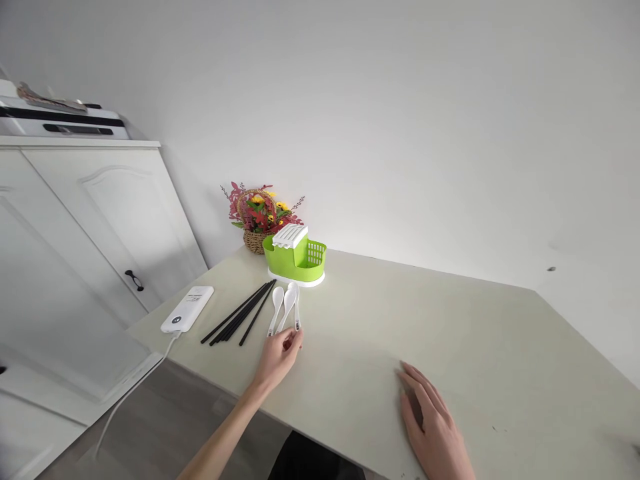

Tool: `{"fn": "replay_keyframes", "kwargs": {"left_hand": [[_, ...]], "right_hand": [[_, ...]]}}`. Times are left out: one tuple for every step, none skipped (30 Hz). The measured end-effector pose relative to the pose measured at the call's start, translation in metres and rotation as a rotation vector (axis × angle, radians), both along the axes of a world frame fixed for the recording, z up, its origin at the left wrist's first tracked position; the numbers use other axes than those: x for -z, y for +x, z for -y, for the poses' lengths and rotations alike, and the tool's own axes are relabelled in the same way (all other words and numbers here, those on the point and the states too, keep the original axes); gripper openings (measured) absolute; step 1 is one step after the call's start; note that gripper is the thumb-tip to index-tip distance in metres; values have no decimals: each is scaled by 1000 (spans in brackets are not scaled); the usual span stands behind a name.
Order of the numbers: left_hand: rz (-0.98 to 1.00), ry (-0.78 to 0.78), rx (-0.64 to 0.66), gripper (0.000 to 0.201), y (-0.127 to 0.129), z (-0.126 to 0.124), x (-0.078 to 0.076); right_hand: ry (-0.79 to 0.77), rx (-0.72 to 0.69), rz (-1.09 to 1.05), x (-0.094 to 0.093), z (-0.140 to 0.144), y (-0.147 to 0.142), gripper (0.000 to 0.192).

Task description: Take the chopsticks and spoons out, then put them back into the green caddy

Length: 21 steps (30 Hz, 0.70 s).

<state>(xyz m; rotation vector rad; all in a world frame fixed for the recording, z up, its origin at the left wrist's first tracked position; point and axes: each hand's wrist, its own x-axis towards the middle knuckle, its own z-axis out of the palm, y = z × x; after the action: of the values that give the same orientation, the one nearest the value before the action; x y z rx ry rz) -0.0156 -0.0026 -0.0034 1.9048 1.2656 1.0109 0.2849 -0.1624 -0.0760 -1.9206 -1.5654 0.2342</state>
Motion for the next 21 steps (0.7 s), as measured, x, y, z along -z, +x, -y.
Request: {"fn": "replay_keyframes", "kwargs": {"left_hand": [[-8, 13, -16, 48, -1, -1, 1], [-21, 28, -23, 48, -1, -2, 2], [-40, 46, -22, 47, -2, -2, 2], [-63, 69, -19, 46, -2, -2, 3], [-87, 96, -14, 43, -2, -2, 4], [-107, 126, -11, 39, -2, -2, 5], [-122, 153, -8, 35, -2, -2, 5], [-130, 177, -6, 31, -2, -2, 6], [-133, 194, -1, 28, -2, -2, 7], [-134, 205, 6, 25, -2, -2, 7], [-135, 212, 14, 24, -2, -2, 8], [-139, 218, 17, 22, -2, -2, 8], [-143, 224, 16, 21, -2, -1, 9], [-148, 231, 10, 19, -1, -1, 10], [-150, 240, -2, 18, -1, -1, 10], [-152, 251, -16, 16, 0, 0, 11], [-153, 261, -29, 15, 0, 1, 11], [-154, 272, -43, 14, 1, 1, 12], [-155, 281, -53, 12, 1, 2, 12], [-157, 290, -62, 12, 2, 3, 12], [-160, 296, -64, 11, 2, 4, 12]], "right_hand": [[-3, 4, 0, 0, 0, 0, 45], [-3, 8, 2, 0, 0, 0, 45], [0, 13, 5, 1, 0, 0, 45], [6, 15, 10, 1, 0, 0, 45], [14, 15, 15, 2, -1, 0, 45], [23, 14, 18, 2, -1, 0, 45], [29, 11, 19, 2, -1, 0, 45], [32, 7, 17, 1, -1, 0, 45], [32, 4, 14, 1, -1, -1, 45], [30, 2, 9, 0, -1, -1, 45], [26, 3, 5, -1, -1, -1, 45], [21, 3, 1, -2, -1, -2, 45], [15, 4, -1, -3, -1, -2, 45], [9, 8, -4, -4, -1, -2, 46], [0, 8, -6, -4, 0, -2, 46], [-9, 8, -9, -4, 0, -2, 46], [-17, 6, -11, -4, 0, -2, 47], [-20, 4, -13, -4, 0, -1, 47], [-17, 3, -13, -4, 0, -1, 47], [-11, 2, -10, -4, 0, -1, 47], [-4, 2, -7, -4, 0, -1, 46]]}}
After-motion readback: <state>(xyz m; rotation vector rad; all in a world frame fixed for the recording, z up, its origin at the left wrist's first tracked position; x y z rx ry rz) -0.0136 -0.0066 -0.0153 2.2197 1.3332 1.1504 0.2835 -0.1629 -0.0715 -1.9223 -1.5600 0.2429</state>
